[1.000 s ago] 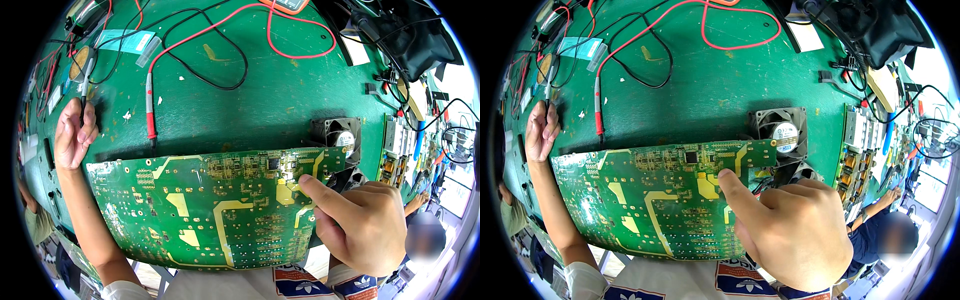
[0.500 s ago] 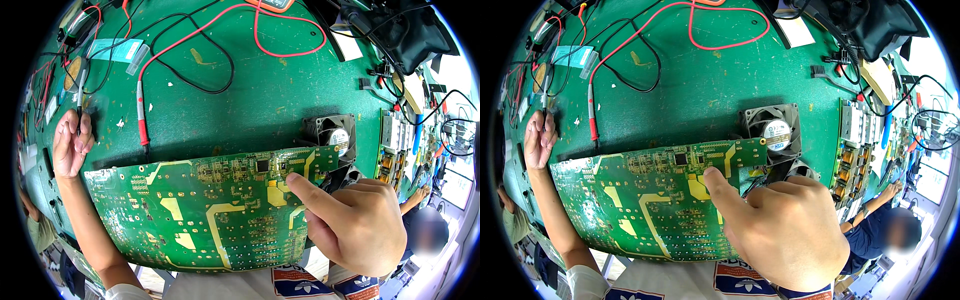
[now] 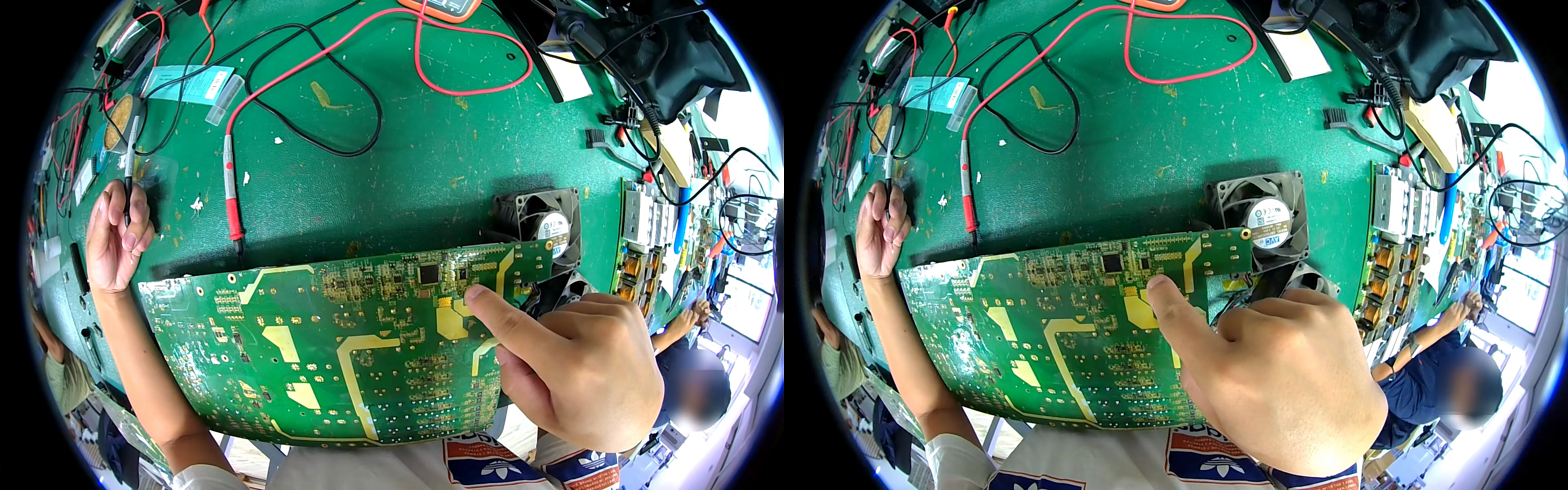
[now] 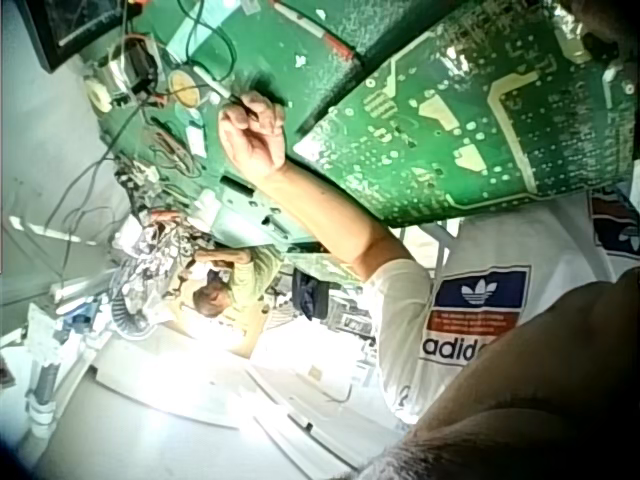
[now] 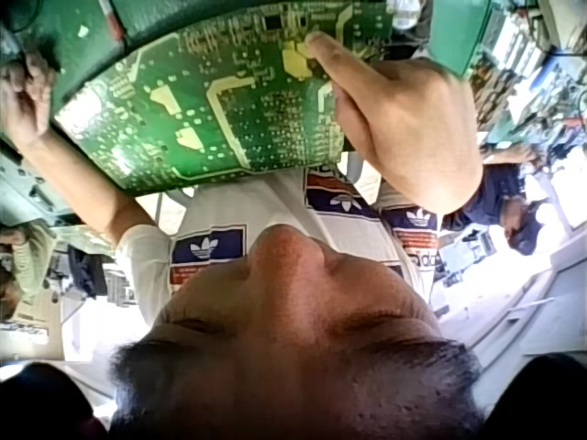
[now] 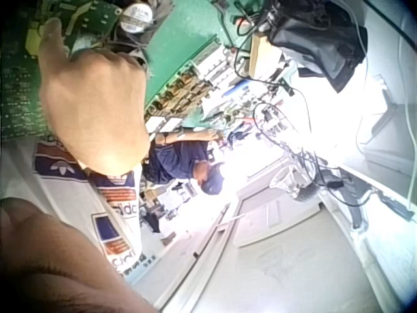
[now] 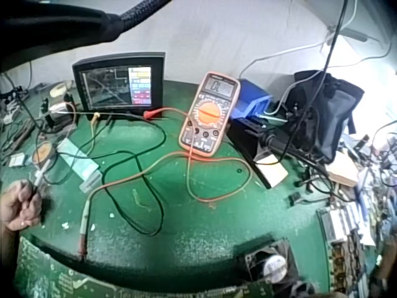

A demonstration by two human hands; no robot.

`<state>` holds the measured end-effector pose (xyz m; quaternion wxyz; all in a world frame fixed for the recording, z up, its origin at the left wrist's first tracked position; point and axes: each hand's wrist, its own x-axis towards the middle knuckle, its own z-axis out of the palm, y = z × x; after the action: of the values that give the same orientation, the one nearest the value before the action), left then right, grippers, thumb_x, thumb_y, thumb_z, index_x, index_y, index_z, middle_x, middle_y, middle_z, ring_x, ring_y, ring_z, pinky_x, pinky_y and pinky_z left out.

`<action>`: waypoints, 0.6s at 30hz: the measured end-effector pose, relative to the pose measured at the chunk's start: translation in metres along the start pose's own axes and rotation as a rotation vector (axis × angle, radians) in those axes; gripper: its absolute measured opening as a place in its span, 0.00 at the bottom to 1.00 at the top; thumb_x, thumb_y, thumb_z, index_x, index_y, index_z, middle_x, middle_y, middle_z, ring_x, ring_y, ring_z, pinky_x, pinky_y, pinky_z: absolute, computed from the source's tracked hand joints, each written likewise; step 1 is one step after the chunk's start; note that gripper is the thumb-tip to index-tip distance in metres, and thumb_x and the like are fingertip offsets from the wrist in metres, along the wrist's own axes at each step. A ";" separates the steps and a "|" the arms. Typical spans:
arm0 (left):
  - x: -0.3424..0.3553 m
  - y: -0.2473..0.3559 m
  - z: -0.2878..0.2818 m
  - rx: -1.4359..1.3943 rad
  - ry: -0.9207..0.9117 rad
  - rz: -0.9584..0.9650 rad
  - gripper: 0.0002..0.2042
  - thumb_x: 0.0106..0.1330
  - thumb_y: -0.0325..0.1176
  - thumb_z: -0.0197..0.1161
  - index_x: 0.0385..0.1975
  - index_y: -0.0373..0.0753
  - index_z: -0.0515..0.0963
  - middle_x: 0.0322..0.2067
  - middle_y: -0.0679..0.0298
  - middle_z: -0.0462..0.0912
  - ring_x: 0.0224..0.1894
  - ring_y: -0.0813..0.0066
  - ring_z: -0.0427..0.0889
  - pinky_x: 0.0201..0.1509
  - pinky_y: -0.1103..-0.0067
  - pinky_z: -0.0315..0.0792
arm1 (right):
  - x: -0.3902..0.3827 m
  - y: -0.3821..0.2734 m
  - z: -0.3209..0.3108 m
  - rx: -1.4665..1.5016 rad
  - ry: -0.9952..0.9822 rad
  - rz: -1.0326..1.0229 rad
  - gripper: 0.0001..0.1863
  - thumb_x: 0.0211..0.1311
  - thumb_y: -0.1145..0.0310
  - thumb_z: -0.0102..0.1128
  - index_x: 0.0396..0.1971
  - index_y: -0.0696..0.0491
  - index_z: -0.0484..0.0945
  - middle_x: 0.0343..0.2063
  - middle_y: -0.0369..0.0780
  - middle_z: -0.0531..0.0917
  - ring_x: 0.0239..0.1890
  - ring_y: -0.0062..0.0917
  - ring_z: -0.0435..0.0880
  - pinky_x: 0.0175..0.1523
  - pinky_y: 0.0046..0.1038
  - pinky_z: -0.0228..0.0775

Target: The person tests components on a green circuit board using multimeter probes, touching the tips to various soldered points and pointing at specific chips on the board.

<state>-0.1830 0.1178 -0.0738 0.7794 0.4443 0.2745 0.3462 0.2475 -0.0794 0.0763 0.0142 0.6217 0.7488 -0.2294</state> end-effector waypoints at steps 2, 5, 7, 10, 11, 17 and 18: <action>0.000 0.000 0.001 -0.004 0.009 0.002 0.12 0.81 0.39 0.45 0.33 0.42 0.62 0.35 0.59 0.70 0.22 0.83 0.65 0.27 0.84 0.68 | -0.001 0.003 0.001 0.001 -0.007 -0.014 0.26 0.48 0.74 0.65 0.53 0.54 0.82 0.12 0.36 0.78 0.14 0.31 0.77 0.23 0.33 0.68; 0.000 0.001 0.002 -0.007 0.013 0.000 0.12 0.82 0.39 0.44 0.33 0.42 0.62 0.35 0.59 0.70 0.23 0.83 0.65 0.27 0.85 0.68 | 0.000 0.005 0.002 0.015 -0.031 -0.028 0.29 0.48 0.74 0.64 0.56 0.54 0.81 0.11 0.36 0.77 0.14 0.31 0.77 0.23 0.34 0.69; 0.000 0.001 0.002 -0.004 0.016 0.003 0.13 0.82 0.39 0.43 0.33 0.42 0.62 0.35 0.59 0.70 0.22 0.83 0.65 0.27 0.85 0.68 | 0.001 0.005 0.001 0.012 -0.051 -0.030 0.31 0.48 0.74 0.64 0.58 0.54 0.79 0.11 0.36 0.76 0.14 0.31 0.77 0.23 0.34 0.69; 0.001 0.001 0.003 -0.005 0.018 0.009 0.13 0.82 0.39 0.42 0.33 0.42 0.62 0.35 0.58 0.70 0.22 0.83 0.65 0.27 0.85 0.68 | 0.002 0.005 0.001 -0.012 -0.067 -0.018 0.34 0.47 0.74 0.64 0.61 0.53 0.77 0.11 0.36 0.76 0.14 0.32 0.76 0.23 0.35 0.68; 0.001 0.001 0.003 -0.007 0.017 0.011 0.13 0.82 0.39 0.42 0.33 0.42 0.62 0.35 0.58 0.70 0.22 0.83 0.65 0.27 0.85 0.68 | 0.001 0.005 0.002 -0.017 -0.064 -0.008 0.35 0.47 0.74 0.64 0.62 0.53 0.76 0.11 0.36 0.75 0.14 0.32 0.76 0.23 0.36 0.68; -0.002 0.001 0.003 -0.003 0.022 0.010 0.13 0.82 0.38 0.42 0.32 0.42 0.62 0.36 0.58 0.70 0.22 0.83 0.65 0.27 0.85 0.68 | 0.010 0.006 0.007 0.017 -0.084 -0.037 0.40 0.46 0.74 0.63 0.67 0.51 0.72 0.10 0.36 0.72 0.13 0.34 0.74 0.23 0.37 0.67; 0.001 0.001 0.004 -0.008 0.016 0.011 0.13 0.82 0.38 0.42 0.32 0.42 0.62 0.35 0.58 0.70 0.22 0.83 0.65 0.27 0.85 0.68 | 0.010 0.005 0.006 0.009 -0.087 -0.029 0.40 0.46 0.74 0.63 0.67 0.51 0.71 0.10 0.36 0.72 0.13 0.34 0.74 0.23 0.38 0.67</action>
<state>-0.1799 0.1171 -0.0716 0.7769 0.4401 0.2768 0.3551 0.2483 -0.0720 0.0661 0.0404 0.6003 0.7553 -0.2598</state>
